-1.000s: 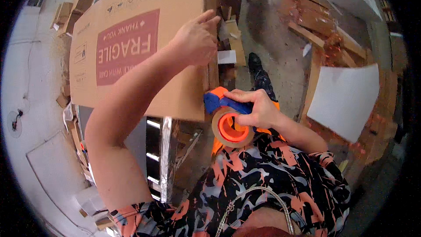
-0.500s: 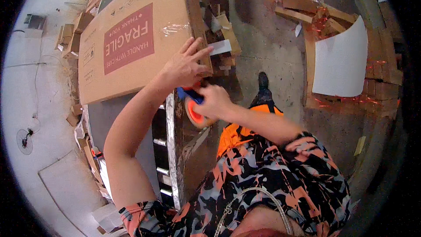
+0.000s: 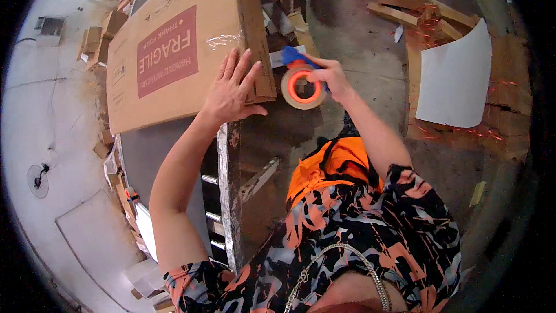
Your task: The person places white foam sheets into a cardboard box on a conveyor belt, folds the flaps, and seals the box using a handheld tape dispenser. The process is repeated for multiple boxes throughout the clip.
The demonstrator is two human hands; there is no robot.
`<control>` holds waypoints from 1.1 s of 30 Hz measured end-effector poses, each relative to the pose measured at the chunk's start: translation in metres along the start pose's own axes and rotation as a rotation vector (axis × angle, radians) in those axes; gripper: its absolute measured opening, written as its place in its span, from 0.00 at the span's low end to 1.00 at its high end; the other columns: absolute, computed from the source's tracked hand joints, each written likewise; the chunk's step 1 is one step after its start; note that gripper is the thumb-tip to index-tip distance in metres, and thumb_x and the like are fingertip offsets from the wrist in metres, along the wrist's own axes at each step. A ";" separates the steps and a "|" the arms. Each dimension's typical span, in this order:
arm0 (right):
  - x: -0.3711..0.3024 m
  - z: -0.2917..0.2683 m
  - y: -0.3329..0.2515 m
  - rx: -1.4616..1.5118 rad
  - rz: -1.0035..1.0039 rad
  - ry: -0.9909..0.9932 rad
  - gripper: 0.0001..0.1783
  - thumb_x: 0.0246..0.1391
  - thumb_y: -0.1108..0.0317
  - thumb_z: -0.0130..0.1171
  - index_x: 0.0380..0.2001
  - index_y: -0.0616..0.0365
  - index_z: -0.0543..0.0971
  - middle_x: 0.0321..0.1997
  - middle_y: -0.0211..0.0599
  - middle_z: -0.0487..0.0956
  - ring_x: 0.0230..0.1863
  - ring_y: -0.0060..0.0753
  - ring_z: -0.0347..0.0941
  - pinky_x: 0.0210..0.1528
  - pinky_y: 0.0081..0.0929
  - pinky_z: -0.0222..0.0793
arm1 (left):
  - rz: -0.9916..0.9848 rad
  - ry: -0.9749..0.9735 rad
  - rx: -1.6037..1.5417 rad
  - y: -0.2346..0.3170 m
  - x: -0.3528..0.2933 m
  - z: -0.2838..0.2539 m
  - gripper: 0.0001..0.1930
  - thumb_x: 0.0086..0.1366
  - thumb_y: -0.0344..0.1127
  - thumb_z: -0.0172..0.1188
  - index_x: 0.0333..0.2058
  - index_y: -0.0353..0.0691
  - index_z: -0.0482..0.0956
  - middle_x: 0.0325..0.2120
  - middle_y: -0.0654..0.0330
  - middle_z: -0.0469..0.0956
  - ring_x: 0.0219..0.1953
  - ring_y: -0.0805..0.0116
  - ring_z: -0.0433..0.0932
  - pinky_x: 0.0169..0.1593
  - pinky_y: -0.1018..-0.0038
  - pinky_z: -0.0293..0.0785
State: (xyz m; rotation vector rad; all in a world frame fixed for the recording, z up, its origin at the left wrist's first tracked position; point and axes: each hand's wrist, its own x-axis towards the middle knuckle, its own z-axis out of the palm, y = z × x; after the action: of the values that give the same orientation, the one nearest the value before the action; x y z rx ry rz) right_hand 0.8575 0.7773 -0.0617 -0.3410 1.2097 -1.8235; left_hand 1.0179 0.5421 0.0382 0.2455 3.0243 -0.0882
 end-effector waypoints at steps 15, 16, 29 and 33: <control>-0.038 0.126 0.085 -0.994 -0.126 -0.169 0.25 0.35 0.55 0.64 0.43 0.44 0.85 0.41 0.49 0.81 0.41 0.56 0.79 0.48 0.46 0.76 | -0.006 0.067 -0.026 0.004 -0.004 0.011 0.55 0.45 0.55 0.75 0.68 0.40 0.57 0.71 0.43 0.49 0.72 0.35 0.45 0.71 0.45 0.47; -0.049 0.120 0.085 -1.130 -0.170 -0.206 0.27 0.36 0.55 0.64 0.47 0.39 0.83 0.47 0.49 0.79 0.40 0.54 0.80 0.46 0.46 0.76 | -0.019 0.088 -0.040 0.005 -0.006 0.015 0.54 0.44 0.53 0.75 0.67 0.41 0.58 0.70 0.43 0.49 0.72 0.34 0.46 0.71 0.45 0.47; -0.046 -0.023 0.073 -0.324 0.214 -0.105 0.33 0.38 0.66 0.64 0.55 0.48 0.81 0.36 0.38 0.85 0.32 0.27 0.81 0.39 0.30 0.78 | 0.015 0.062 -0.015 0.019 -0.018 0.014 0.57 0.41 0.43 0.79 0.68 0.42 0.54 0.71 0.42 0.46 0.72 0.31 0.44 0.70 0.42 0.47; 0.011 -0.051 0.052 -0.197 0.047 0.080 0.34 0.41 0.75 0.61 0.58 0.48 0.79 0.31 0.30 0.83 0.29 0.16 0.77 0.36 0.20 0.76 | 0.004 0.018 0.013 0.024 -0.010 0.005 0.53 0.45 0.46 0.77 0.67 0.41 0.56 0.71 0.41 0.48 0.71 0.31 0.44 0.70 0.42 0.47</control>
State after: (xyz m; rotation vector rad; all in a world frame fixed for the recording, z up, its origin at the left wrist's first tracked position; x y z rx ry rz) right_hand 0.8465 0.7926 -0.1329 -0.3498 1.4466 -1.6955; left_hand 1.0323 0.5634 0.0329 0.2550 3.0422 -0.1053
